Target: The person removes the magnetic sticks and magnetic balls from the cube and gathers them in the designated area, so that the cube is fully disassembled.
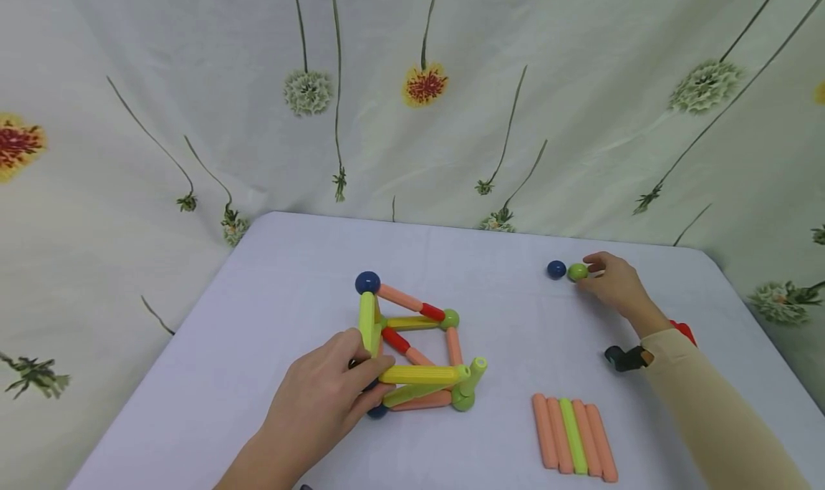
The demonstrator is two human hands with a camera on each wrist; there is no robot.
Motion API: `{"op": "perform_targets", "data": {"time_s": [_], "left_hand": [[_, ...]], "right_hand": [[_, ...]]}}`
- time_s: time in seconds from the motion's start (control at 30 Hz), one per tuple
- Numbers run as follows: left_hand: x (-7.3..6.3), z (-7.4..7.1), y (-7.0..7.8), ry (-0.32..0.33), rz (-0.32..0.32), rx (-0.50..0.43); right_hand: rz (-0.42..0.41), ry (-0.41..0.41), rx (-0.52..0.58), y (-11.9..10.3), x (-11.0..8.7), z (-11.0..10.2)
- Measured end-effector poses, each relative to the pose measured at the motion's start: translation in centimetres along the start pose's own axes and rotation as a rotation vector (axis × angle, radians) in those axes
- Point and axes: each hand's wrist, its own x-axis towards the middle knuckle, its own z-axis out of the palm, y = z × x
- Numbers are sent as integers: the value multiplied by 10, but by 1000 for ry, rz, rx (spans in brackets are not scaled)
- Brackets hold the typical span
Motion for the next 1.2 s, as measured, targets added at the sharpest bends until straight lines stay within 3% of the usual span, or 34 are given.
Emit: {"op": "perform_targets", "data": {"time_s": [0.13,0.3,0.43,0.53,0.63,0.77,0.87,0.97,1.2], "left_hand": [[0,0,0,-7,-7,3],[1,1,1,-17,-11,2],[1,2,2,-7,-2,-2],[1,2,1,10,7,-2],[0,1,0,17,10,-1],[0,1,0,6,3,4],[1,1,-1,0,-2,7],[1,1,-1,-3,-7,9],[1,1,-1,-10,-16,3]], "right_hand": [[24,39,-9,1,-3,-1],[38,178,-26,-4,-19,-2],[-100,226,-58,-25,-46,1],[-280,137,-74,-52,-72,8],[-439,-39,-58,-75,-96,19],[-567,-308,-9,-96,-122,38],[-614,-438,45,-105,-136,51],[-663,-467,103,-111,-144,61],[-765,-407,195,-117,-156,68]]}}
